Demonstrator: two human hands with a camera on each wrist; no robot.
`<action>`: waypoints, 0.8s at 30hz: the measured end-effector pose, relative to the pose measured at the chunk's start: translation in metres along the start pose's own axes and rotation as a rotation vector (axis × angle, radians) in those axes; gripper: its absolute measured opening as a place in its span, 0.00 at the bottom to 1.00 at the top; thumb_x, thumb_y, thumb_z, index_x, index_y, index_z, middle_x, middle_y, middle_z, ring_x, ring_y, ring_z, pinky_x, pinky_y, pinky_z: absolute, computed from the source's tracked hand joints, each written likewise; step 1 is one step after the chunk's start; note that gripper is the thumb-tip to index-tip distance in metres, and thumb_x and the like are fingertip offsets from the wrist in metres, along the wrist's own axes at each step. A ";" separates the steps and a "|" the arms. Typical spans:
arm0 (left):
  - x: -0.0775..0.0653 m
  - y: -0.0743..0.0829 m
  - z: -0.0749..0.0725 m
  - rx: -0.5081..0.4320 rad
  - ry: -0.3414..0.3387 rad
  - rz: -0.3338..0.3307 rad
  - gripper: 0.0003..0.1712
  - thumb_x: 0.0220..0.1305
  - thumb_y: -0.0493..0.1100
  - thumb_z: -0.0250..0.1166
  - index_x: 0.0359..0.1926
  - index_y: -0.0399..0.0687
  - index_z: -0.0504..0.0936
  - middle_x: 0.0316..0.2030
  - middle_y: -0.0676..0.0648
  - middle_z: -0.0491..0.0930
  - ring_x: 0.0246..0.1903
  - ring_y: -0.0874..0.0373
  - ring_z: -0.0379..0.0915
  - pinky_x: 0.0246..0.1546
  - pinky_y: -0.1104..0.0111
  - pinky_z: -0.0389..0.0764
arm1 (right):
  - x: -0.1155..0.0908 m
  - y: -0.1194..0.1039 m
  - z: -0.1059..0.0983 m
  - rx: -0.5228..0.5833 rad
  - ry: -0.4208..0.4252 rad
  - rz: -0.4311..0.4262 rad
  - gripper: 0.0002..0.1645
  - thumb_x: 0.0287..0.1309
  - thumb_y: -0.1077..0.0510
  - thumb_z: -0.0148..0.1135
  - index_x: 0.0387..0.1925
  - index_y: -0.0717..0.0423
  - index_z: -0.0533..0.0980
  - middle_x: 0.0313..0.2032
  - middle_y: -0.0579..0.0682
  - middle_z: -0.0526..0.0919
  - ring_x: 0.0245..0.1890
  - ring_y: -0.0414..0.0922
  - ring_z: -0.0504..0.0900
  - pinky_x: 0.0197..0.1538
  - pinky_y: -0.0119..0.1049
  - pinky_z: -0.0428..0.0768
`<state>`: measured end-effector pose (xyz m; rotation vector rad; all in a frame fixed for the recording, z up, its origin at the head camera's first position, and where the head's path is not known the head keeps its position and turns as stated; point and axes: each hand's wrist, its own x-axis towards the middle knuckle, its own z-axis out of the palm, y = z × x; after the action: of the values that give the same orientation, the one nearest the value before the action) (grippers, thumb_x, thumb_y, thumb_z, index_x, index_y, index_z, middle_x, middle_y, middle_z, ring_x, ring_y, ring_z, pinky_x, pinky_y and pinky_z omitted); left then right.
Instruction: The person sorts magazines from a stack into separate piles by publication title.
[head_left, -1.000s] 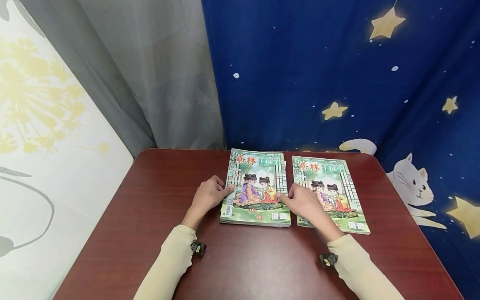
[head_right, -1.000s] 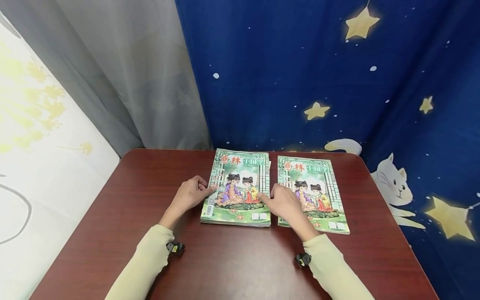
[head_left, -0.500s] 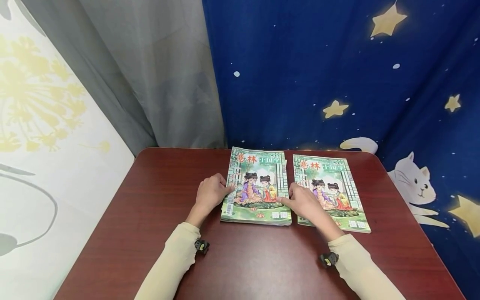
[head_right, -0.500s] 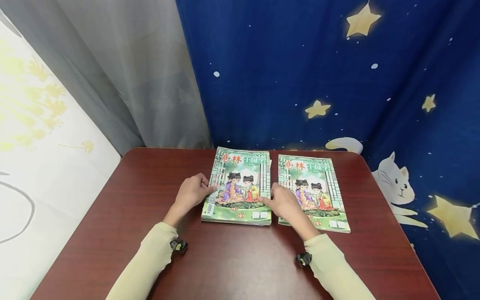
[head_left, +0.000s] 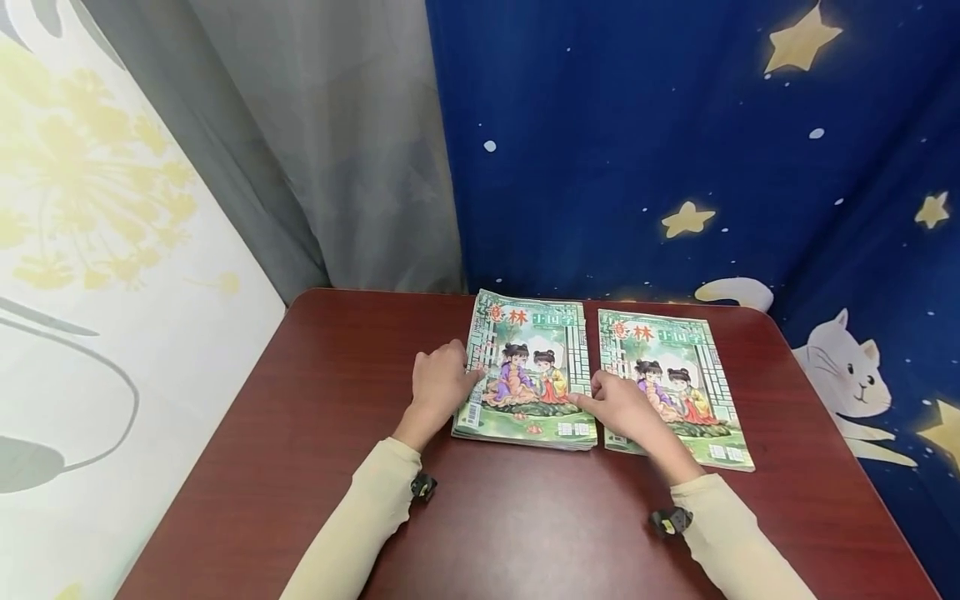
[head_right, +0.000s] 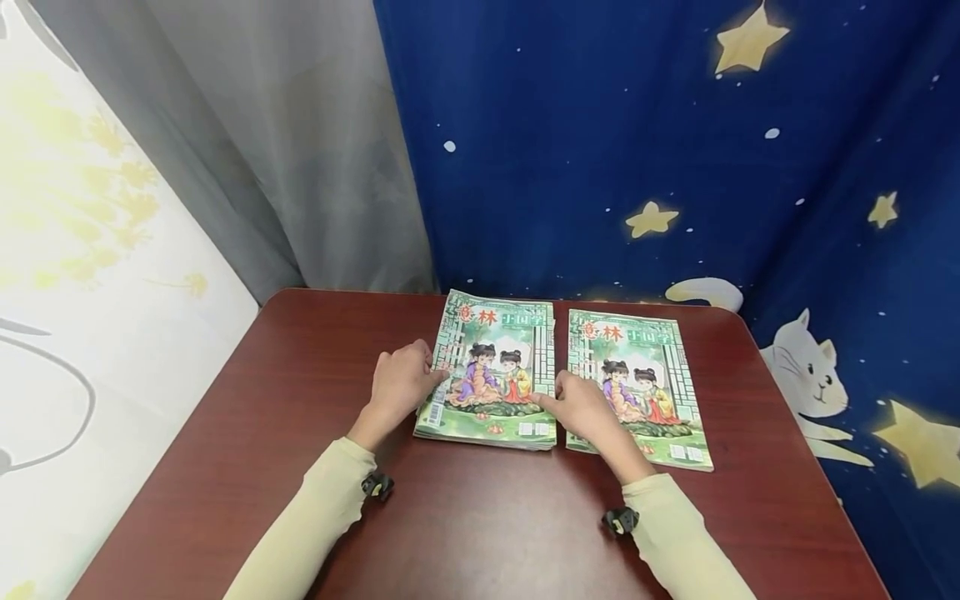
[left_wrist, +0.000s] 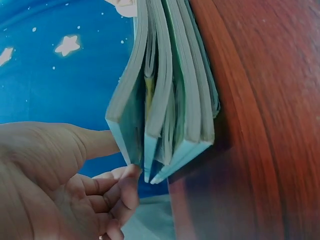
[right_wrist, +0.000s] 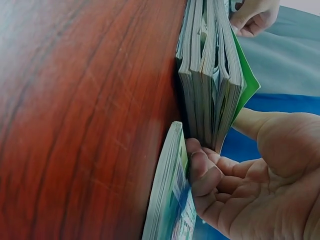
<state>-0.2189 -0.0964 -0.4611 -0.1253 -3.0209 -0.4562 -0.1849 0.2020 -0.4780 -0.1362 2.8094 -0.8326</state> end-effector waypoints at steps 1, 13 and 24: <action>-0.001 0.002 0.000 0.005 0.002 0.002 0.22 0.64 0.57 0.77 0.37 0.45 0.79 0.24 0.48 0.75 0.29 0.51 0.77 0.39 0.57 0.66 | 0.000 0.001 0.000 0.005 -0.002 0.003 0.27 0.69 0.36 0.66 0.35 0.55 0.70 0.19 0.43 0.65 0.22 0.42 0.64 0.28 0.37 0.65; 0.000 0.020 -0.008 -0.116 -0.095 -0.022 0.22 0.64 0.60 0.75 0.38 0.47 0.81 0.27 0.50 0.81 0.28 0.54 0.78 0.29 0.61 0.75 | -0.012 0.015 -0.013 0.100 0.005 0.018 0.29 0.65 0.37 0.71 0.33 0.52 0.66 0.26 0.46 0.71 0.25 0.42 0.67 0.29 0.37 0.68; 0.007 0.049 -0.006 -0.168 -0.167 0.073 0.20 0.65 0.61 0.74 0.38 0.50 0.83 0.31 0.53 0.83 0.32 0.57 0.79 0.33 0.62 0.77 | -0.033 0.038 -0.034 0.098 0.083 -0.009 0.28 0.65 0.39 0.72 0.34 0.54 0.68 0.29 0.47 0.74 0.28 0.43 0.69 0.33 0.37 0.68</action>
<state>-0.2213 -0.0513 -0.4405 -0.2981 -3.1219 -0.7267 -0.1617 0.2567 -0.4648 -0.1016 2.8388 -0.9976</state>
